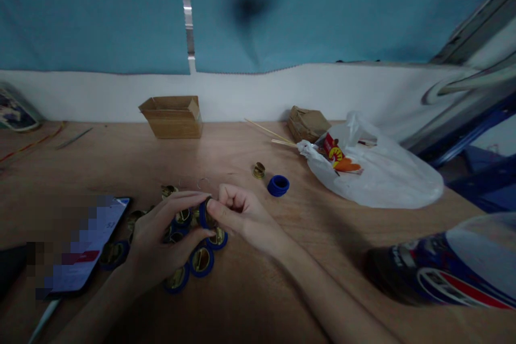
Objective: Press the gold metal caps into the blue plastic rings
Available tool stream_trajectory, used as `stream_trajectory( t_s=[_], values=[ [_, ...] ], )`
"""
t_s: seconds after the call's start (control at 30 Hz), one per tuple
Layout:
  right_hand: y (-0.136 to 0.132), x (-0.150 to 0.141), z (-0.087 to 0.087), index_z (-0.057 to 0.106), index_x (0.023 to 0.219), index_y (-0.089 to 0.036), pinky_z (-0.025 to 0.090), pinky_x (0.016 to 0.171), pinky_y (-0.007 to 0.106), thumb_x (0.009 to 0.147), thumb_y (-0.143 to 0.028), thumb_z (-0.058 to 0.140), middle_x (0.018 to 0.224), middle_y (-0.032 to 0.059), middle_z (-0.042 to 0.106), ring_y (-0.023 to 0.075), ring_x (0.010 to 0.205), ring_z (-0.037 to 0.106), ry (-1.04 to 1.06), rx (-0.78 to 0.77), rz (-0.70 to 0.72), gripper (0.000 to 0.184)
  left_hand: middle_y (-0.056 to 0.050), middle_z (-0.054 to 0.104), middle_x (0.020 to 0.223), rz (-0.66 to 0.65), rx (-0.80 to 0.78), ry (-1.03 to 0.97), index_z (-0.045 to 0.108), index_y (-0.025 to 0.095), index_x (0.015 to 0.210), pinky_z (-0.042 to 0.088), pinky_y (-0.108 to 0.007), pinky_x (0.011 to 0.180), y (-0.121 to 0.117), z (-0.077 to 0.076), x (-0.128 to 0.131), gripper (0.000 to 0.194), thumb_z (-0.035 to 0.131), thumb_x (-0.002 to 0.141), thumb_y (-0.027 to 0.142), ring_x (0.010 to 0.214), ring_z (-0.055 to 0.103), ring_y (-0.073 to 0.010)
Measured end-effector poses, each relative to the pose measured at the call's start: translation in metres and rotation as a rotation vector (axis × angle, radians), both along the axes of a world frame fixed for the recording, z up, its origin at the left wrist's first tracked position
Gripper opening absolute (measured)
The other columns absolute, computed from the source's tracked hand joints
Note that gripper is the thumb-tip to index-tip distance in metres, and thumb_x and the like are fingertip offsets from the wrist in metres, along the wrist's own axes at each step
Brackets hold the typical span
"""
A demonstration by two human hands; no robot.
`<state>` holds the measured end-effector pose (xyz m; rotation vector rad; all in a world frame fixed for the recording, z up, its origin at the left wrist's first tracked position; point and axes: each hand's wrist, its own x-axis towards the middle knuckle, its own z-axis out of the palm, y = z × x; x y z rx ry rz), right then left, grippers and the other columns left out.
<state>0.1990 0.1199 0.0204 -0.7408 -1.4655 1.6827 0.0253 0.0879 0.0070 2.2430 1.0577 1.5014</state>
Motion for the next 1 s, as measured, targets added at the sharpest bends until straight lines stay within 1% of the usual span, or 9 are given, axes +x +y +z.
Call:
stream_trajectory(
  t_s=[0.07,0.17,0.3,0.37,0.43,0.53,0.6,0.83,1.0],
  values=[
    [0.001,0.001,0.001,0.041,0.064,-0.020,0.015,0.040,0.021,0.086,-0.047,0.061,0.049,-0.0102,0.036,0.0052,0.041,0.025,-0.056,0.013,-0.049,0.040,-0.007,0.070,0.106,-0.064,-0.189,-0.046,0.058,0.019,0.116,0.056,-0.029,0.085,-0.002,0.001,0.001,0.041,0.070,0.077,0.016,0.096,0.067,-0.0191],
    [0.001,-0.001,0.003,0.042,0.064,-0.020,0.017,0.040,0.022,0.088,-0.049,0.057,0.052,-0.0095,0.032,0.0058,0.043,0.025,-0.137,0.088,-0.135,0.041,-0.007,0.068,0.112,-0.157,-0.427,-0.174,0.056,0.020,0.119,0.053,-0.029,0.087,-0.003,0.001,0.004,0.036,0.062,0.085,0.018,0.101,0.066,-0.0193],
    [-0.002,-0.005,0.004,0.047,0.068,-0.020,0.021,0.042,0.022,0.093,-0.045,0.050,0.056,-0.0079,0.032,0.0071,0.048,0.029,-0.229,0.168,-0.199,0.036,-0.009,0.064,0.120,-0.241,-0.591,-0.353,0.054,0.019,0.119,0.049,-0.028,0.091,-0.001,0.003,0.007,0.027,0.052,0.093,0.025,0.107,0.062,-0.0182],
    [-0.003,-0.007,0.004,0.049,0.071,-0.019,0.022,0.043,0.022,0.095,-0.042,0.048,0.057,-0.0074,0.034,0.0075,0.049,0.031,-0.254,0.176,-0.205,0.033,-0.008,0.066,0.116,-0.242,-0.643,-0.377,0.056,0.018,0.117,0.049,-0.026,0.087,-0.001,0.007,0.008,0.026,0.049,0.095,0.029,0.102,0.063,-0.0169],
    [-0.005,-0.008,0.004,0.048,0.070,-0.019,0.023,0.043,0.022,0.096,-0.040,0.047,0.057,-0.0072,0.034,0.0076,0.049,0.030,-0.267,0.184,-0.207,0.033,-0.007,0.069,0.106,-0.221,-0.694,-0.368,0.058,0.016,0.112,0.049,-0.025,0.079,-0.001,0.012,0.008,0.026,0.044,0.097,0.033,0.092,0.064,-0.0157],
    [-0.005,-0.009,0.003,0.044,0.065,-0.020,0.024,0.044,0.022,0.095,-0.039,0.046,0.057,-0.0071,0.033,0.0076,0.049,0.030,-0.288,0.198,-0.216,0.036,-0.005,0.070,0.088,-0.185,-0.744,-0.347,0.063,0.015,0.100,0.048,-0.026,0.072,-0.002,0.016,0.009,0.034,0.036,0.099,0.036,0.081,0.064,-0.0153],
    [-0.004,-0.010,0.002,0.044,0.065,-0.020,0.024,0.044,0.022,0.095,-0.039,0.046,0.057,-0.0070,0.033,0.0076,0.049,0.030,-0.293,0.189,-0.218,0.036,-0.004,0.070,0.083,-0.177,-0.754,-0.336,0.063,0.014,0.098,0.047,-0.026,0.072,-0.003,0.017,0.010,0.035,0.036,0.099,0.036,0.080,0.063,-0.0156],
    [-0.003,-0.010,0.000,0.049,0.067,-0.019,0.022,0.041,0.022,0.090,-0.049,0.051,0.053,-0.0080,0.033,0.0072,0.045,0.028,-0.259,0.089,-0.190,0.037,-0.005,0.068,0.096,-0.144,-0.726,-0.300,0.059,0.016,0.109,0.047,-0.026,0.071,-0.002,0.014,0.009,0.032,0.039,0.098,0.038,0.080,0.062,-0.0150],
    [-0.002,-0.009,-0.001,0.048,0.066,-0.019,0.021,0.040,0.021,0.088,-0.050,0.054,0.050,-0.0088,0.035,0.0062,0.043,0.025,-0.254,0.045,-0.174,0.038,-0.003,0.067,0.093,-0.152,-0.719,-0.291,0.059,0.017,0.109,0.047,-0.024,0.069,-0.002,0.016,0.008,0.032,0.038,0.098,0.038,0.078,0.060,-0.0134]
  ],
)
